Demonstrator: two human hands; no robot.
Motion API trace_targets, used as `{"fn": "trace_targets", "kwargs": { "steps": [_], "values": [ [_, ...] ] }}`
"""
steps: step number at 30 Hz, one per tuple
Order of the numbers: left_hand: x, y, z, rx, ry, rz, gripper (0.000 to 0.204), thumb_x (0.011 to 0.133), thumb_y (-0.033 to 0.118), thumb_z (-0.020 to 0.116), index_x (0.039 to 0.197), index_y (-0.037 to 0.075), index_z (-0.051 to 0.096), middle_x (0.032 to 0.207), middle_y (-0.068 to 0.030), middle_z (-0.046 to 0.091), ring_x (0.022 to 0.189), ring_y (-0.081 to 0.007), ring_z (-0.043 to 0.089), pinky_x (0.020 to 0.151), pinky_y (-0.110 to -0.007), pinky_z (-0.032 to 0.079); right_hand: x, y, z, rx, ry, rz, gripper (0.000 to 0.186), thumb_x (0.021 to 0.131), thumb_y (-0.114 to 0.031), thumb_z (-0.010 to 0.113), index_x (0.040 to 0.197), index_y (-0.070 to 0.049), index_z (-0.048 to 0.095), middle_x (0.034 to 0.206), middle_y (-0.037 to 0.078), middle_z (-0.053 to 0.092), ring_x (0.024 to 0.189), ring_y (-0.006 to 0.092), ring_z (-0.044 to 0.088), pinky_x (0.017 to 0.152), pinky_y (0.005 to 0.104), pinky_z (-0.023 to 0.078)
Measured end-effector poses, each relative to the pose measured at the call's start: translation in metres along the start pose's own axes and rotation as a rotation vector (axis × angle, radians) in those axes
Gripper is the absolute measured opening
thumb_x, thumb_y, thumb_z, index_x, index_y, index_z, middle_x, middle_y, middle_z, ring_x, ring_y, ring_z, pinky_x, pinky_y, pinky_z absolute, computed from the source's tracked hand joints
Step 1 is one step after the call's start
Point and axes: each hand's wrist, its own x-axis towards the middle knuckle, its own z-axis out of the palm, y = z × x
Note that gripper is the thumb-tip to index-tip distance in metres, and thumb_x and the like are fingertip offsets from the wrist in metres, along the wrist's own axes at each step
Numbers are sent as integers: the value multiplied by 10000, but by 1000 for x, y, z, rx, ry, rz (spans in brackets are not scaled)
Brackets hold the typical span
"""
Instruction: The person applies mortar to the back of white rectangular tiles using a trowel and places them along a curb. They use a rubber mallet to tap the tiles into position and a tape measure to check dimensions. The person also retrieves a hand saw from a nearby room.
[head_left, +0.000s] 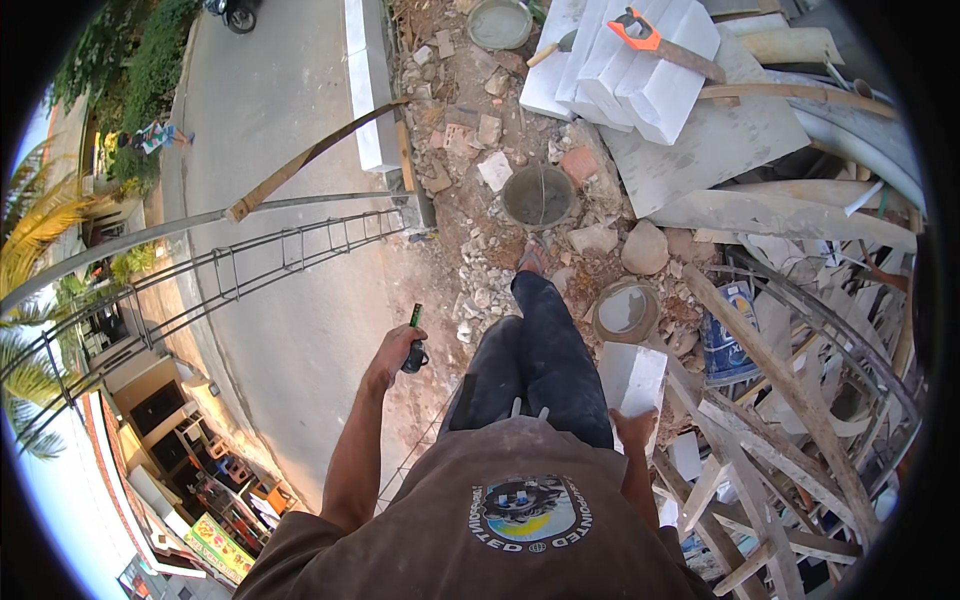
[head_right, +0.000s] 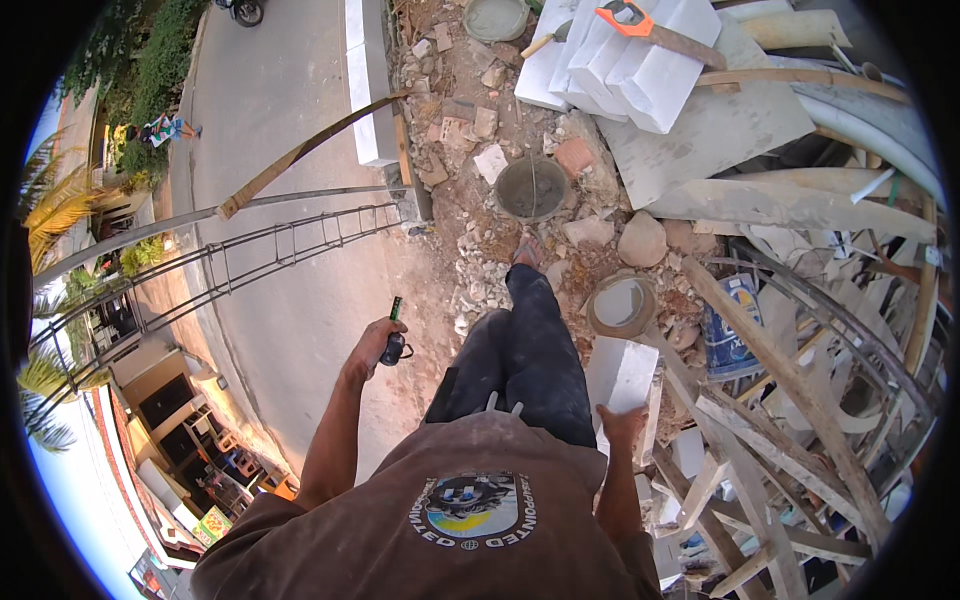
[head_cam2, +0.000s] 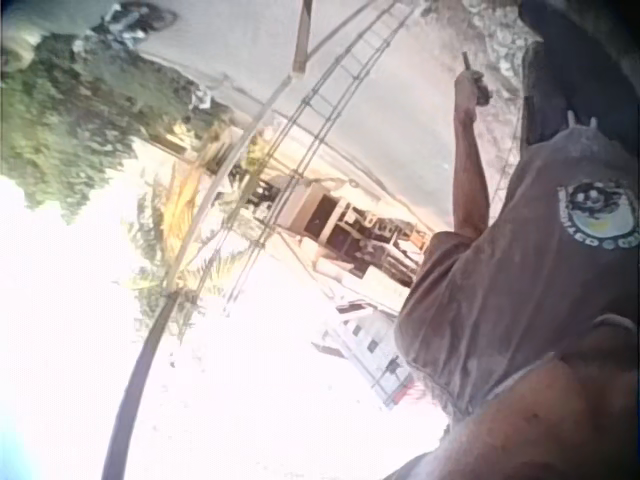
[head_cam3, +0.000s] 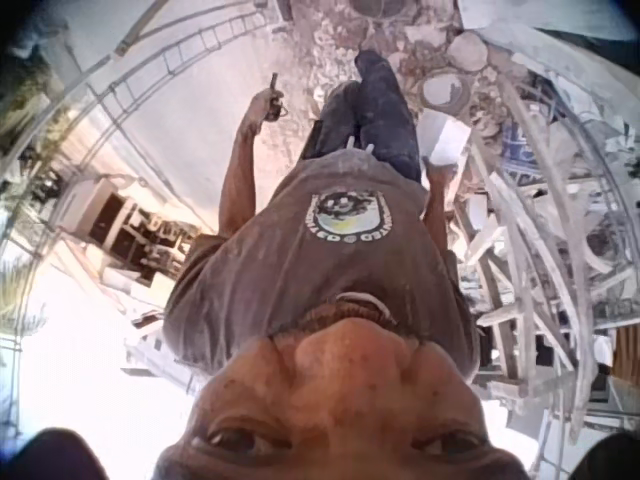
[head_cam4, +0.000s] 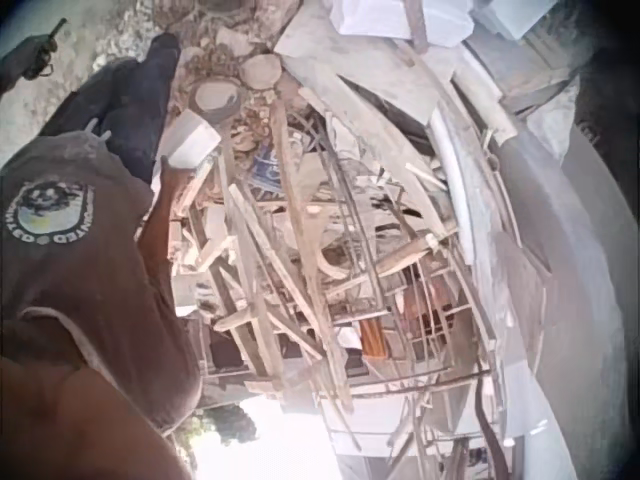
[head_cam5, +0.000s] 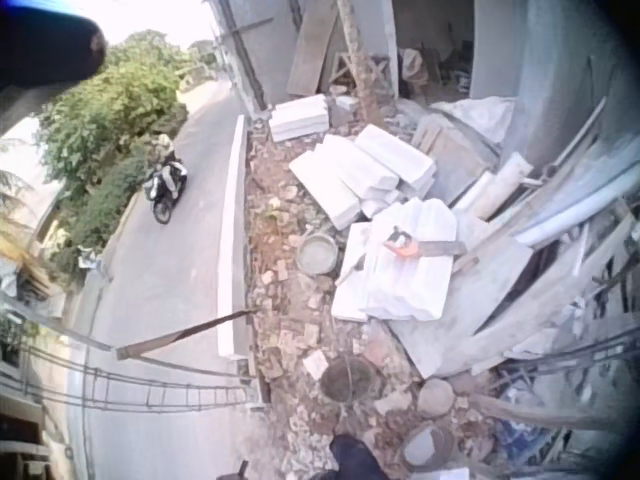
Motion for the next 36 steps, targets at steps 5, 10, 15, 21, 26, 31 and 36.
{"fn": "trace_targets", "kwargs": {
  "steps": [5, 10, 15, 21, 26, 31, 36],
  "values": [
    [51, 93, -53, -86, 41, 119, 225, 880, 230, 579, 908, 27, 671, 773, -14, 572, 703, -121, 519, 660, -272, 418, -13, -46, 11, 39, -107, 122, 1222, 528, -465, 936, 1389, 82, 262, 1363, 308, 451, 1327, 446, 426, 1096, 509, 398],
    [106, 181, -81, -100, -21, 164, 213, 884, 263, 597, 919, 56, 635, 685, -13, 559, 561, -123, 539, 524, -280, 439, -9, -133, 15, 55, -120, 135, 1226, 529, -468, 934, 1393, 82, 260, 1367, 307, 447, 1329, 445, 425, 1095, 510, 399],
    [188, 282, -95, -90, -121, 190, 220, 898, 273, 588, 905, 63, 652, 688, -1, 555, 553, -125, 539, 517, -285, 448, 3, -240, 16, 88, -108, 164, 1229, 530, -472, 932, 1397, 83, 259, 1371, 305, 444, 1330, 444, 423, 1093, 510, 401],
    [306, 409, -152, 25, -112, 202, 193, 868, 270, 576, 798, 95, 613, 628, -2, 510, 480, -134, 473, 464, -312, 414, 10, -358, -4, 105, -66, 237, 1234, 532, -476, 929, 1402, 83, 257, 1375, 303, 439, 1332, 443, 422, 1091, 511, 403],
    [330, 481, -232, -85, -82, 175, 192, 862, 278, 590, 804, 96, 611, 593, -12, 511, 455, -147, 480, 434, -315, 404, 5, -456, -8, 149, -86, 202, 1237, 533, -479, 927, 1406, 84, 256, 1379, 302, 436, 1333, 442, 420, 1089, 512, 405],
    [356, 517, -264, -40, -62, 184, 209, 872, 295, 577, 827, 96, 621, 597, -11, 518, 457, -154, 483, 438, -323, 419, 22, -532, -23, 194, -53, 164, 1241, 534, -483, 925, 1410, 84, 254, 1383, 300, 432, 1335, 441, 419, 1087, 513, 407],
    [376, 518, -269, -36, -103, 84, 222, 879, 304, 569, 849, 94, 633, 593, -16, 520, 466, -161, 490, 443, -341, 430, 43, -593, -44, 215, -52, 161, 1244, 535, -486, 923, 1414, 85, 253, 1387, 298, 429, 1336, 440, 417, 1086, 514, 409]
  ]
}}
